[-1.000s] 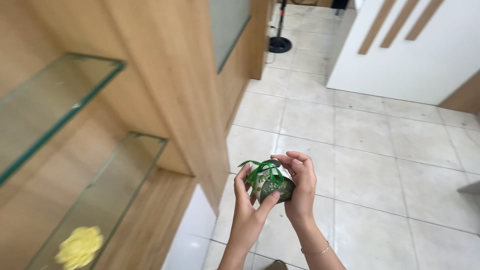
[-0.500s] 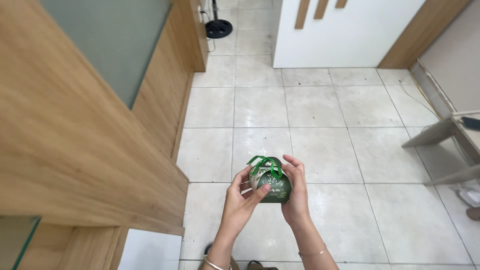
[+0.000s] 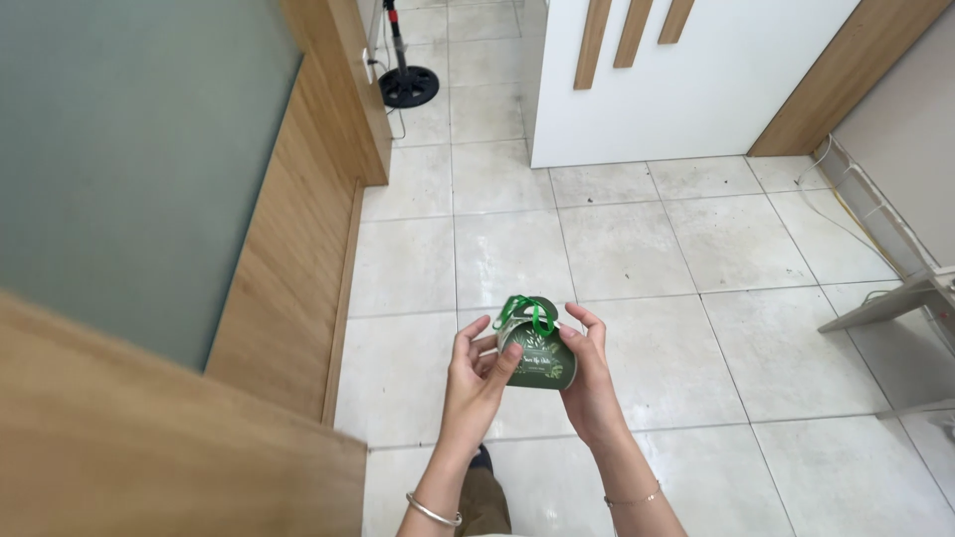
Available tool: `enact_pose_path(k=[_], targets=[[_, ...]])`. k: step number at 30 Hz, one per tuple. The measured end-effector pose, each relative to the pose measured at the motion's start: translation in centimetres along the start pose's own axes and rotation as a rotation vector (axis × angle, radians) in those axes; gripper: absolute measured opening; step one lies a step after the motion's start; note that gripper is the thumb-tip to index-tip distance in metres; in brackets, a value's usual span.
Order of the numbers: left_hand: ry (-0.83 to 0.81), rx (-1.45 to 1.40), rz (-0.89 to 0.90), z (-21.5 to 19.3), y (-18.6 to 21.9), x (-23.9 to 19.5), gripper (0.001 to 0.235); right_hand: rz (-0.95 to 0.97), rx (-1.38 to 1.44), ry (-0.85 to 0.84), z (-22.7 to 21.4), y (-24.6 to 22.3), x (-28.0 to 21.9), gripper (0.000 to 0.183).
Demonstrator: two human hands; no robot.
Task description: Taking packaged candles from a shelf and placing them onto a workbench.
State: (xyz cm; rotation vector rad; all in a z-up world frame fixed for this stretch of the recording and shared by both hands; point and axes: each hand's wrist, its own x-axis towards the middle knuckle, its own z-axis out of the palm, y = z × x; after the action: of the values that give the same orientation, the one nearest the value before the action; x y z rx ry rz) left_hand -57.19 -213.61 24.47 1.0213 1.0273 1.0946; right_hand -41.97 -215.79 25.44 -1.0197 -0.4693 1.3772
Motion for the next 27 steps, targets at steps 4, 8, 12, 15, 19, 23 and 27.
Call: enact_pose_path(k=[4, 8, 12, 15, 19, 23, 27], targets=[[-0.02, 0.033, 0.01, -1.4, 2.8, 11.4, 0.084, -0.045, -0.031, -0.009, 3.4, -2.6, 10.3, 0.058], [0.002, 0.01, -0.006, -1.3, 3.2, 20.8, 0.082, -0.081, -0.081, -0.001, 4.7, -4.2, 19.1, 0.059], [0.005, 0.002, -0.058, 0.0, 2.0, 30.8, 0.077, -0.09, -0.104, -0.037, 4.4, -5.0, 29.0, 0.058], [-0.027, 0.007, -0.057, 1.6, 0.2, 38.7, 0.071, -0.044, -0.093, -0.053, 2.5, -4.9, 38.3, 0.049], [0.04, 0.087, -0.113, 4.7, 1.3, 49.6, 0.067, 0.0, -0.087, -0.076, 2.8, -9.1, 50.3, 0.038], [0.066, 0.112, -0.003, 6.7, 2.5, 59.5, 0.065, 0.02, -0.099, -0.133, 4.3, -13.4, 60.2, 0.031], [0.104, 0.143, -0.03, 7.3, 3.3, 67.8, 0.062, 0.05, -0.099, -0.158, 4.9, -14.4, 69.0, 0.029]])
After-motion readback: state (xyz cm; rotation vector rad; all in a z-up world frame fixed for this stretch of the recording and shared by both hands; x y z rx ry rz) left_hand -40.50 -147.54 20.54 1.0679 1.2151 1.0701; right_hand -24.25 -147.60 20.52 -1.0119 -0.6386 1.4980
